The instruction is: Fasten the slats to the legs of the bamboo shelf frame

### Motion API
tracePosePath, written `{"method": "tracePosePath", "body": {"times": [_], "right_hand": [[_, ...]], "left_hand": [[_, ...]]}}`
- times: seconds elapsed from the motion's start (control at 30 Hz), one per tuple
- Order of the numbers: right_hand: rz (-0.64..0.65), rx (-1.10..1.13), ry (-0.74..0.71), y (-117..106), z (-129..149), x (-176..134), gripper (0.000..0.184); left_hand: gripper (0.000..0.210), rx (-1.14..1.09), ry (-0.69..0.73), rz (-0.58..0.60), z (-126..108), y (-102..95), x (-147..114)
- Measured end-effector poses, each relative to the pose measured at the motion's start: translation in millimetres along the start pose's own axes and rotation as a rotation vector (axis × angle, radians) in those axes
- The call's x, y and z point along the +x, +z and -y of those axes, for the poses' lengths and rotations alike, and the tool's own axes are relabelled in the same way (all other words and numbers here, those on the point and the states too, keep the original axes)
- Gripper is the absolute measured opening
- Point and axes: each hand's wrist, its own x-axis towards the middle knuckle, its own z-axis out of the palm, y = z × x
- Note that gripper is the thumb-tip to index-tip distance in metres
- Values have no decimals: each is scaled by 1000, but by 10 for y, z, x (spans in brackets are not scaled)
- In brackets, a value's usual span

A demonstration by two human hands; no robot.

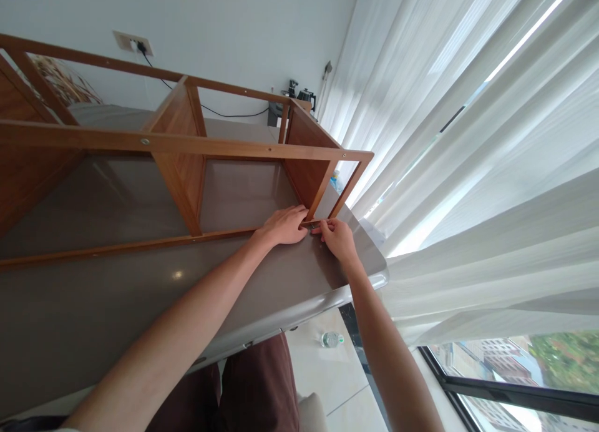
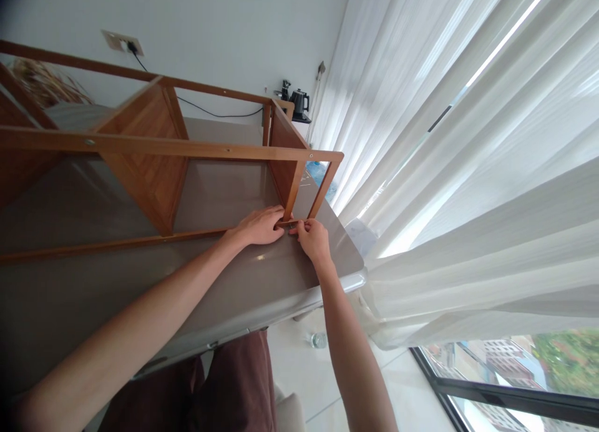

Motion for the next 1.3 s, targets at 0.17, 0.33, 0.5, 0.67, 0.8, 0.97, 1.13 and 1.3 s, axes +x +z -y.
{"method": "tracePosePath", "body": {"times": [0.17, 0.33, 0.5, 0.67, 0.8, 0.97, 1.13, 1.3], "right_hand": [[-24, -5, -37, -3, -10, -50, 36], [-32, -27, -112, 21, 6, -123, 34], [-27, -94, -197, 41, 39, -135, 34], [-44, -164, -258, 71, 21, -135, 31], [-45, -219, -308, 106, 3, -137, 27], [-43, -257, -350, 123, 17, -143, 27], [-73, -279, -346, 114, 18, -145, 28], [-80, -295, -356, 109, 28, -157, 29]], "left_hand": [[26, 0, 5, -21, 5, 17, 2], [24, -4, -2, -15, 12, 26, -7], [21, -5, 5, -10, 11, 7, -14], [22, -4, 22, -19, 16, 11, -6], [22, 0, 26, -36, 23, 39, -3], [22, 4, 34, -46, 29, 60, -1], [24, 1, 37, -54, 40, 67, 2], [24, -11, 37, -48, 46, 62, 0]]}}
